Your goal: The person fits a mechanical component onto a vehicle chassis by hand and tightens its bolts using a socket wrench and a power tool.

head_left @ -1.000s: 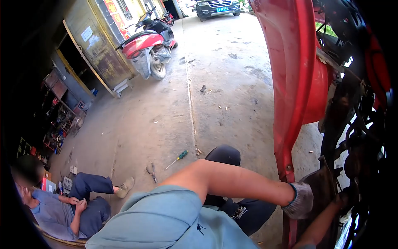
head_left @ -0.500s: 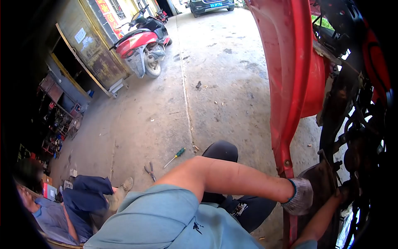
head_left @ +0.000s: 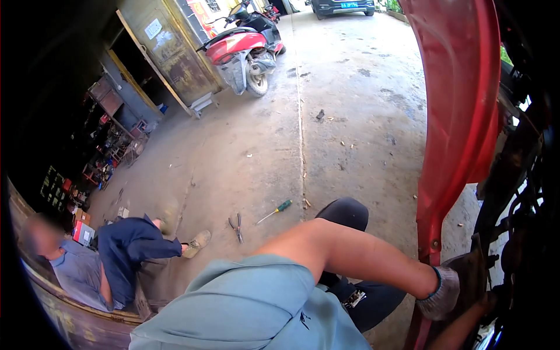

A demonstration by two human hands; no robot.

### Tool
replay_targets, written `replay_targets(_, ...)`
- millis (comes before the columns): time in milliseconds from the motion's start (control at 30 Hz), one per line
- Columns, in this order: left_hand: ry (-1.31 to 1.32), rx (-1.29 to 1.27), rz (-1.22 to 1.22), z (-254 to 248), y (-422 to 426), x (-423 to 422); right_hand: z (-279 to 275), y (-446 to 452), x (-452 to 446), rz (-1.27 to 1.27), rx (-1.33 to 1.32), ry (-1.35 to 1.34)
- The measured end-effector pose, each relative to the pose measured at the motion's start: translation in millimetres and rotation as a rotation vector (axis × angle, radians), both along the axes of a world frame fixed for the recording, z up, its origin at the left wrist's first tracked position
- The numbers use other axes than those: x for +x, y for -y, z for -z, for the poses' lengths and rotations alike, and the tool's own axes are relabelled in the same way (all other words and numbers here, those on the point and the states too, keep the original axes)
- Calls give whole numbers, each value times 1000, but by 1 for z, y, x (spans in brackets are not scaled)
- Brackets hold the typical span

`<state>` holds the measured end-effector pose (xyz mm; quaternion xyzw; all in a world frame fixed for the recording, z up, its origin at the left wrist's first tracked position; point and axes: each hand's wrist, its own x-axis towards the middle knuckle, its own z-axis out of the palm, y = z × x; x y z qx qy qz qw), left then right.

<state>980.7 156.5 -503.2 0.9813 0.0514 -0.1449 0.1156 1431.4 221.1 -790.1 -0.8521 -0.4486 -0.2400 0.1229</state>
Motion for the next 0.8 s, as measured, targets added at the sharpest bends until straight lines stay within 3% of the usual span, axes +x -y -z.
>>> replay_targets(200,111,148,161,5,0,1,-5,5,7,37,-9,17)
replay_targets(467,143,92,74,6,0,-2,-9,5,1,59,-23,16)
replay_targets(800,36,138,146,3,0,0,-14,13,1,77,-52,34)
